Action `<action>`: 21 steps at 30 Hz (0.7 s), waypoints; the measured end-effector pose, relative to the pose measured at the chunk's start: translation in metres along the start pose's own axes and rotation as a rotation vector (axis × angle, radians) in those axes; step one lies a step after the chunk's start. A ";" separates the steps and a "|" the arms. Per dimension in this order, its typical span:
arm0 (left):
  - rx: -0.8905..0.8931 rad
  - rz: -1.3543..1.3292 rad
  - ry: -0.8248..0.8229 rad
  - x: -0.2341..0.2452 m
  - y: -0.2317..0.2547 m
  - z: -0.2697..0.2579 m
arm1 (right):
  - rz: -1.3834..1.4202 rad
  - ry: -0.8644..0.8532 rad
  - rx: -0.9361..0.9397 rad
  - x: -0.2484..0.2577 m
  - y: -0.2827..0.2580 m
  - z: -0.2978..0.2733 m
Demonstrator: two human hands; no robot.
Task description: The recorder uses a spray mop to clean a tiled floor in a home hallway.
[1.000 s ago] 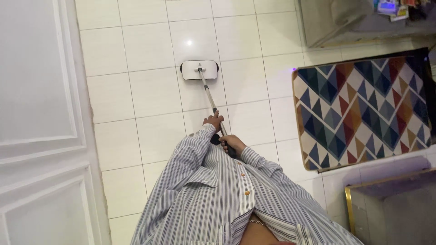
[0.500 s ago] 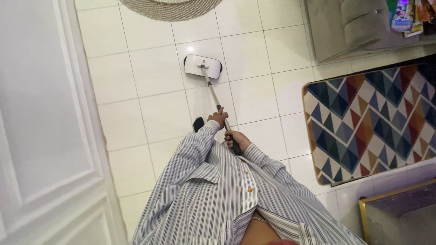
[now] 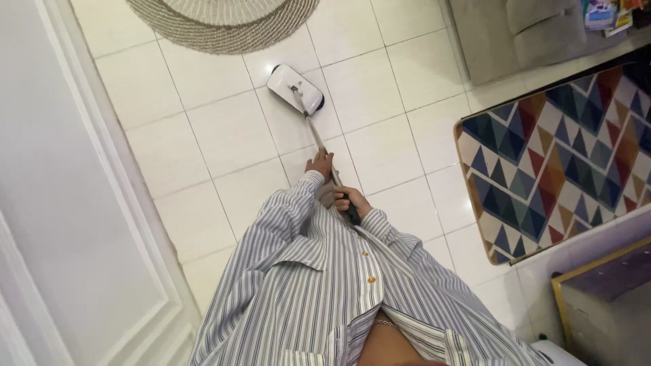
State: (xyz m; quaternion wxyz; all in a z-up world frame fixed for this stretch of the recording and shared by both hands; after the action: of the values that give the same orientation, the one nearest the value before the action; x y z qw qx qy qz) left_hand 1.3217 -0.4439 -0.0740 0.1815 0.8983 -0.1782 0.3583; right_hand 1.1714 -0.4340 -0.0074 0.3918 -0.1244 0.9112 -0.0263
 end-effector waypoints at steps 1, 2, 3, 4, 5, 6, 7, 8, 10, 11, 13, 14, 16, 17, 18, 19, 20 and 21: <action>-0.004 0.010 -0.002 0.002 -0.003 0.010 | 0.010 -0.001 0.005 -0.007 -0.003 0.004; -0.018 0.018 -0.011 0.010 -0.001 0.023 | 0.076 -0.022 0.006 -0.019 -0.012 0.009; -0.032 0.026 -0.019 0.018 0.002 0.036 | 0.143 -0.044 0.006 -0.031 -0.022 0.013; -0.042 0.040 -0.012 0.030 0.004 0.046 | 0.151 -0.052 0.020 -0.036 -0.033 0.022; -0.096 0.021 0.010 0.043 0.011 0.054 | 0.249 -0.083 0.015 -0.045 -0.044 0.030; -0.155 0.005 0.023 0.053 0.017 0.059 | 0.356 -0.109 0.013 -0.054 -0.051 0.034; -0.169 0.024 0.020 0.070 0.019 0.068 | 0.372 -0.113 0.029 -0.073 -0.063 0.038; -0.173 0.040 0.036 0.081 0.025 0.074 | 0.421 -0.095 0.072 -0.084 -0.077 0.036; -0.191 0.071 0.056 0.102 0.040 0.089 | 0.479 -0.085 0.132 -0.101 -0.103 0.038; -0.213 0.097 0.044 0.110 0.047 0.098 | 0.581 -0.079 0.119 -0.108 -0.113 0.041; -0.241 0.134 0.025 0.115 0.054 0.110 | 0.694 -0.073 0.110 -0.113 -0.123 0.045; -0.283 0.139 0.022 0.116 0.058 0.113 | 0.764 -0.098 0.092 -0.115 -0.124 0.045; -0.340 0.161 0.013 0.113 0.065 0.119 | 0.851 -0.129 0.089 -0.120 -0.127 0.043; -0.378 0.152 0.019 0.112 0.070 0.121 | 0.924 -0.157 0.093 -0.125 -0.130 0.040; -0.421 0.147 0.024 0.112 0.073 0.124 | 0.999 -0.189 0.101 -0.130 -0.133 0.039; -0.441 0.167 0.017 0.111 0.077 0.130 | 1.018 -0.198 0.123 -0.132 -0.137 0.040; -0.480 0.185 0.008 0.108 0.080 0.132 | 1.068 -0.210 0.134 -0.134 -0.136 0.038; -0.520 0.202 -0.001 0.104 0.082 0.134 | 1.117 -0.223 0.145 -0.137 -0.135 0.037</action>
State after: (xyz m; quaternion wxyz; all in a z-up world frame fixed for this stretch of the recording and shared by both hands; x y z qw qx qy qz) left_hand 1.4328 -0.5961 -0.0743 0.3691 0.7996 -0.3527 0.3163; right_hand 1.3163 -0.5290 0.0834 0.4476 0.4009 0.7878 0.1355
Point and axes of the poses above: each hand's wrist, its own z-axis towards the middle knuckle, its own x-axis out of the back of the hand, y = z × x, the point moved 9 cm from there along z, towards the middle knuckle, and after that the axes turned 14 degrees about x, right-handed, at the moved point
